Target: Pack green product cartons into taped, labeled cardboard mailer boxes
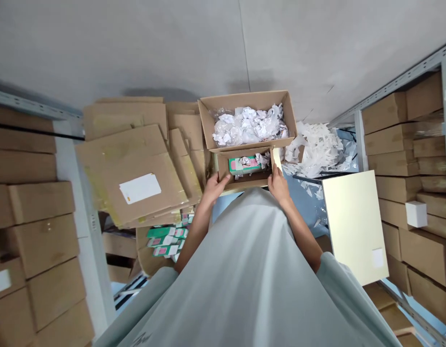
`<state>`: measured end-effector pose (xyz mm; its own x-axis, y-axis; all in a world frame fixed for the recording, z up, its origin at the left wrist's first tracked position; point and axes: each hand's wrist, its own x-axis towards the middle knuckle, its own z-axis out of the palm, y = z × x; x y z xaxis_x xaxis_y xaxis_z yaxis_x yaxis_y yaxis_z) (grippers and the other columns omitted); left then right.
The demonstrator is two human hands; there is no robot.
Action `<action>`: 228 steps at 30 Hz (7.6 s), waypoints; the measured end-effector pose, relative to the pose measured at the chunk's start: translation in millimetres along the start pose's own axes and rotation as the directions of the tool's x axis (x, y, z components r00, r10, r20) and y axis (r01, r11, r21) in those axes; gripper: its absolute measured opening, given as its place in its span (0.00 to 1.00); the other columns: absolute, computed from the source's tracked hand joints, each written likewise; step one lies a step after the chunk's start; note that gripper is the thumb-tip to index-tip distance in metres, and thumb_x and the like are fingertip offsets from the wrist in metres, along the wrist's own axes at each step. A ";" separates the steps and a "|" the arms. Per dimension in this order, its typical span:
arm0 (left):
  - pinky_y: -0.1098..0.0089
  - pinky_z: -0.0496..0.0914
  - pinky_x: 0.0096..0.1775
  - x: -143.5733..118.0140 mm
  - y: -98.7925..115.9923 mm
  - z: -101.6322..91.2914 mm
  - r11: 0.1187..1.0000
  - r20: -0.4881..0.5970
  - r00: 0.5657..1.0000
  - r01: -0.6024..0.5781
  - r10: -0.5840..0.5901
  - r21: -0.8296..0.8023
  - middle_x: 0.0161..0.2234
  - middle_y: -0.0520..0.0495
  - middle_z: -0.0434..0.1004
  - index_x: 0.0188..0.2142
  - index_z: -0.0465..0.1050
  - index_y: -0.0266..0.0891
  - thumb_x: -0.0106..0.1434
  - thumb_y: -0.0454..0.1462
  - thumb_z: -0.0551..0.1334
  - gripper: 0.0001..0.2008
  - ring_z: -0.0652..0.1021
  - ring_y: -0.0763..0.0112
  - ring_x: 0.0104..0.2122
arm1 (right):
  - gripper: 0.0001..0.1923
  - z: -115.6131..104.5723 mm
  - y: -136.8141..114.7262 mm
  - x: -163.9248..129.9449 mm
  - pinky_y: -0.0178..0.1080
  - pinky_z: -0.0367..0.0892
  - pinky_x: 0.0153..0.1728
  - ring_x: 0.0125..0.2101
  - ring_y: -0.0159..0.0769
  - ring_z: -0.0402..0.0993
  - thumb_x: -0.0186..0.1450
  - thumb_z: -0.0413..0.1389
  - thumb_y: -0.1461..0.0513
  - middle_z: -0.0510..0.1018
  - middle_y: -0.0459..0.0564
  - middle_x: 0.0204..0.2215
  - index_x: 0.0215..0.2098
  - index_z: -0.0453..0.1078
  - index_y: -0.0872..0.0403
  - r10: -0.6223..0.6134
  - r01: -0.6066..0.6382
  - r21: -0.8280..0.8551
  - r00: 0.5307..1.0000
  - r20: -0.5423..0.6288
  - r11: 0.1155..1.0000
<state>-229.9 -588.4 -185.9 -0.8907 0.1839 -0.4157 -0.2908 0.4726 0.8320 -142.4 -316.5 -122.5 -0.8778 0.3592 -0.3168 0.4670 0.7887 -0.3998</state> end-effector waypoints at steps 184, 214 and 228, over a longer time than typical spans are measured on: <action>0.64 0.77 0.44 -274.5 298.5 479.7 0.447 0.685 -0.010 -0.751 0.728 -0.485 0.39 0.46 0.84 0.42 0.82 0.44 0.83 0.49 0.64 0.16 0.80 0.65 0.40 | 0.18 -188.5 391.3 -436.1 0.43 0.74 0.36 0.33 0.44 0.77 0.82 0.58 0.44 0.82 0.50 0.35 0.47 0.77 0.47 0.236 -0.078 0.435 0.917 -0.321 0.897; 0.63 0.79 0.47 -166.6 148.1 644.0 0.998 0.831 0.552 0.048 -0.065 0.047 0.39 0.43 0.88 0.39 0.84 0.39 0.66 0.50 0.75 0.16 0.84 0.61 0.41 | 0.37 -265.1 541.6 -319.8 0.44 0.75 0.46 0.41 0.41 0.79 0.65 0.68 0.30 0.86 0.53 0.42 0.48 0.80 0.54 0.208 -0.729 0.576 0.669 0.713 0.369; 0.32 0.44 0.81 -174.8 179.1 629.1 0.461 0.947 -0.155 -0.844 0.282 -0.275 0.87 0.28 0.35 0.87 0.37 0.38 0.55 0.66 0.80 0.79 0.39 0.28 0.85 | 0.39 -240.8 561.8 -325.5 0.41 0.74 0.44 0.39 0.41 0.79 0.65 0.65 0.28 0.86 0.51 0.37 0.42 0.80 0.55 0.031 -0.522 0.706 0.813 0.581 0.479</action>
<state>93.5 6.3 -195.4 0.3868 0.9209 -0.0486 0.5211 -0.1748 0.8354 380.1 129.8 -36.9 -0.6377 0.0269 -0.7698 0.7572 -0.1620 -0.6328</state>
